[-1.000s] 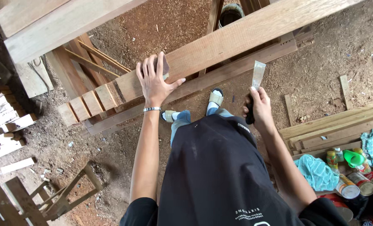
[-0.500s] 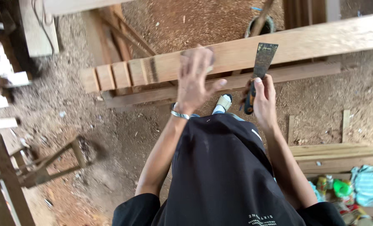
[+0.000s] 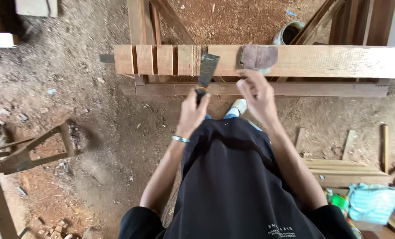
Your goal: The person uses a scraper and sandpaper to smooth the surface of a long wooden beam and its notched sections by hand.
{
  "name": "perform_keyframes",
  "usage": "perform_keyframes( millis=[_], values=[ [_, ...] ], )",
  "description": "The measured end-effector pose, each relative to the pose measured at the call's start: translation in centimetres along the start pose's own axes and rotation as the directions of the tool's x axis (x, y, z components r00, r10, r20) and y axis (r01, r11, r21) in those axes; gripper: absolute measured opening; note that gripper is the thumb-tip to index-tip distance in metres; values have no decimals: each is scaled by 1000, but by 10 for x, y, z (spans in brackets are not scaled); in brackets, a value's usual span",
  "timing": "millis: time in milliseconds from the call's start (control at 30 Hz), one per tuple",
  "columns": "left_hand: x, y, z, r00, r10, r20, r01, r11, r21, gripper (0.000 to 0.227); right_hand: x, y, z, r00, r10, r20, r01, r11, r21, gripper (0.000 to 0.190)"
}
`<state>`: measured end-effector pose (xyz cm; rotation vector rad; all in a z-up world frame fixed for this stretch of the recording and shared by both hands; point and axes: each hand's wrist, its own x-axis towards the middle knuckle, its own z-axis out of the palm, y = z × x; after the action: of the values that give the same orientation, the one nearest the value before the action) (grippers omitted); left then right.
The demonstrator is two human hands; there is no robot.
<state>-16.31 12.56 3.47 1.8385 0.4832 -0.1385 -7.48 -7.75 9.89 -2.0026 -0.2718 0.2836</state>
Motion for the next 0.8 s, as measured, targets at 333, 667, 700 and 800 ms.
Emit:
perform_keyframes(
  millis=[333, 667, 700, 800],
  values=[
    [16, -11, -36, 980, 182, -86, -168, 974, 152, 36, -10, -8, -31, 985, 47, -164, -11, 977, 214, 14],
    [16, -16, -27, 946, 321, 36, -316, 899, 303, 60, -25, 44, -21, 977, 73, -202, -121, 964, -238, 15],
    [15, -16, -27, 947, 320, 39, -312, 880, 358, 58, -24, 50, -21, 979, 27, -201, -78, 965, -250, 14],
    [6, -11, -28, 962, 271, 37, -257, 846, 468, 53, -15, 62, -23, 974, -150, -172, 86, 940, -330, 13]
  ],
)
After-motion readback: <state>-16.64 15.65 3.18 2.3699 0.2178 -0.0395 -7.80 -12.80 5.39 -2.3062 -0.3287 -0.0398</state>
